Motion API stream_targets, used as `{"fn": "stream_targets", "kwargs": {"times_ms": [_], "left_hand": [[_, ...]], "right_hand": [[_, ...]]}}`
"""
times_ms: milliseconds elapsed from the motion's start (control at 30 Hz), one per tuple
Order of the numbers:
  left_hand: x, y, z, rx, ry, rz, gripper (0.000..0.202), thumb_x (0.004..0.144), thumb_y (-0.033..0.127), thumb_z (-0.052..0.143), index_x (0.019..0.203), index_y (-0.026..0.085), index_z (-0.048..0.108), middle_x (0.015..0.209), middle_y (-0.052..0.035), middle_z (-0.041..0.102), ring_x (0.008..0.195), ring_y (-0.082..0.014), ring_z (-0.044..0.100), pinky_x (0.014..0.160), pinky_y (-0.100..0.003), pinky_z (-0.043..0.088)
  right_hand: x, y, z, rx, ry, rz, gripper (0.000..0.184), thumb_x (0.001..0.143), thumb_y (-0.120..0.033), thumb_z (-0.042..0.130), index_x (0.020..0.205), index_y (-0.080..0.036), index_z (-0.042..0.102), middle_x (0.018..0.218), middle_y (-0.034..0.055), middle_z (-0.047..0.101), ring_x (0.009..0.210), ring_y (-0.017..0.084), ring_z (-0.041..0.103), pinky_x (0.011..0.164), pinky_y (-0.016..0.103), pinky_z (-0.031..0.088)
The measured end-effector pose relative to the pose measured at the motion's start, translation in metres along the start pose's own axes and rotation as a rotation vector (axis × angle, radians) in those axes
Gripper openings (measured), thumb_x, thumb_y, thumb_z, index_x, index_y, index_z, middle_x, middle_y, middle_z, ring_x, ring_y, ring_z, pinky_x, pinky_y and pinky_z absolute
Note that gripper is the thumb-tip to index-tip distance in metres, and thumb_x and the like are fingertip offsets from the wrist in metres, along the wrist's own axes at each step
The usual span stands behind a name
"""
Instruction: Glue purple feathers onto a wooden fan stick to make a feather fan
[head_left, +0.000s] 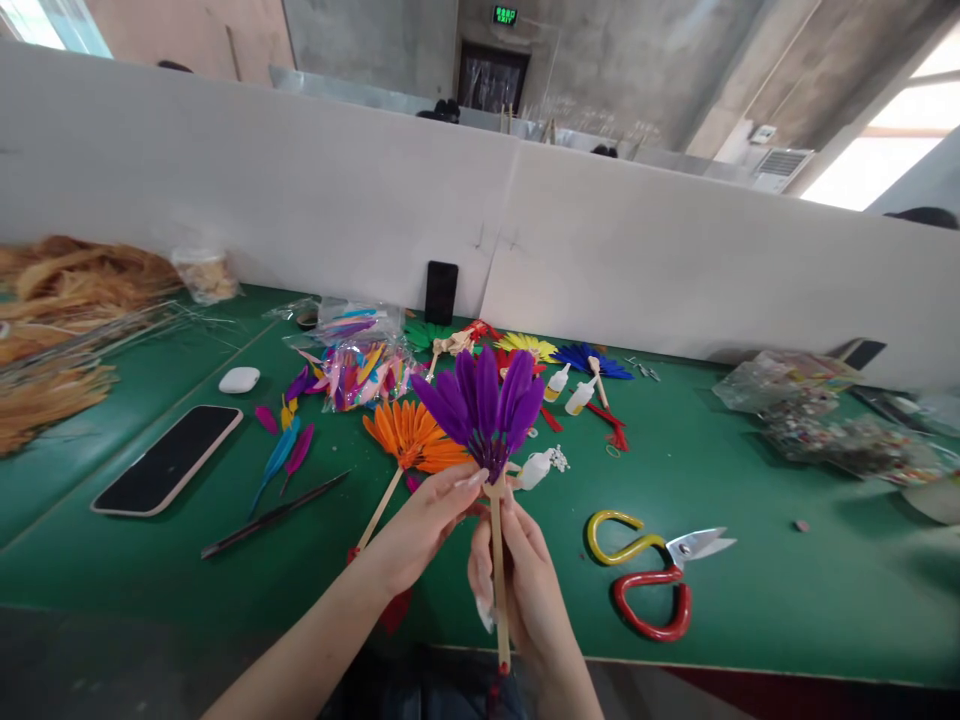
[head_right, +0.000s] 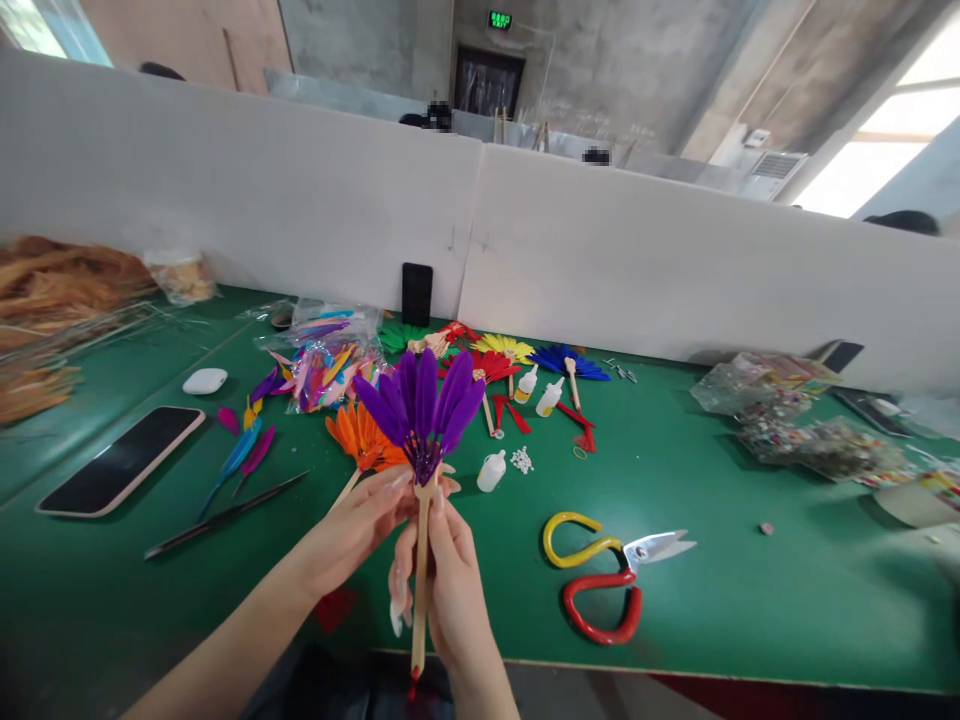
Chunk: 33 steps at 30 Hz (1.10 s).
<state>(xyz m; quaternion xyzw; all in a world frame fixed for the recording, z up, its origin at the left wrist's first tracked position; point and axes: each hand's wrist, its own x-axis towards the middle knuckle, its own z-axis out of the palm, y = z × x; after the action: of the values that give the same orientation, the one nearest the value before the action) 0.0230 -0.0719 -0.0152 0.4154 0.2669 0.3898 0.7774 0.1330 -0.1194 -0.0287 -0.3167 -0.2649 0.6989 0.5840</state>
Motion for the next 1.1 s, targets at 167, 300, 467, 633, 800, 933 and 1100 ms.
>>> {"fn": "stream_targets", "kwargs": {"times_ms": [167,300,467,633,800,933,1100], "left_hand": [[0.003,0.005,0.01,0.075,0.076,-0.031,0.028,0.083,0.036,0.058,0.094,0.013,0.067,0.09,-0.0083,0.07,0.092,-0.0199,0.063,0.086,-0.03,0.046],[0.004,0.002,0.013,0.24,0.171,-0.036,0.033,0.082,0.042,0.056,0.091,0.012,0.066,0.082,-0.0083,0.07,0.08,-0.0191,0.065,0.069,-0.026,0.05],[-0.008,-0.002,-0.004,0.791,0.075,0.085,0.038,0.088,0.046,0.042,0.084,0.017,0.065,0.08,-0.0045,0.067,0.076,-0.0156,0.061,0.069,-0.025,0.047],[-0.034,-0.014,-0.065,1.729,0.532,0.184,0.037,0.089,0.045,0.039,0.071,0.017,0.055,0.07,-0.0034,0.055,0.071,-0.0184,0.054,0.066,-0.029,0.042],[-0.05,-0.032,-0.096,2.088,0.514,-0.143,0.034,0.091,0.042,0.035,0.08,0.016,0.055,0.076,-0.0061,0.058,0.074,-0.02,0.058,0.054,-0.024,0.036],[-0.052,-0.033,-0.09,2.034,0.475,-0.276,0.037,0.095,0.034,0.026,0.085,0.017,0.057,0.076,-0.0051,0.062,0.071,-0.0181,0.061,0.048,-0.023,0.028],[-0.055,-0.027,-0.09,1.988,0.512,-0.32,0.038,0.094,0.034,0.027,0.084,0.017,0.059,0.076,-0.0047,0.064,0.069,-0.018,0.063,0.048,-0.024,0.024]], "right_hand": [[-0.007,0.008,0.0,-0.062,0.038,0.046,0.036,0.086,-0.051,0.048,0.088,-0.016,0.053,0.043,-0.007,0.051,0.026,0.007,0.044,0.029,0.016,0.037],[-0.023,0.013,-0.005,-0.103,-0.04,0.148,0.042,0.085,-0.051,0.051,0.107,-0.015,0.049,0.046,-0.0048,0.058,0.03,0.009,0.052,0.033,0.016,0.041],[-0.058,0.01,-0.017,-0.047,0.045,0.241,0.042,0.082,-0.053,0.054,0.102,-0.016,0.047,0.045,-0.0018,0.061,0.034,0.011,0.055,0.034,0.015,0.041],[-0.071,0.008,-0.025,-0.081,0.191,0.236,0.039,0.082,-0.052,0.055,0.096,-0.017,0.046,0.043,-0.0029,0.059,0.033,0.009,0.053,0.035,0.014,0.039],[-0.055,0.028,-0.024,-0.233,0.184,0.245,0.042,0.082,-0.058,0.05,0.093,-0.019,0.042,0.045,-0.0048,0.057,0.032,0.009,0.052,0.031,0.013,0.036],[-0.052,0.042,-0.017,-0.393,0.184,0.167,0.046,0.083,-0.061,0.045,0.097,-0.018,0.042,0.047,-0.0046,0.057,0.033,0.008,0.05,0.03,0.012,0.035],[-0.057,0.05,-0.009,-0.451,0.147,0.167,0.049,0.084,-0.062,0.041,0.1,-0.017,0.043,0.046,-0.0041,0.056,0.029,0.006,0.043,0.029,0.012,0.034]]}}
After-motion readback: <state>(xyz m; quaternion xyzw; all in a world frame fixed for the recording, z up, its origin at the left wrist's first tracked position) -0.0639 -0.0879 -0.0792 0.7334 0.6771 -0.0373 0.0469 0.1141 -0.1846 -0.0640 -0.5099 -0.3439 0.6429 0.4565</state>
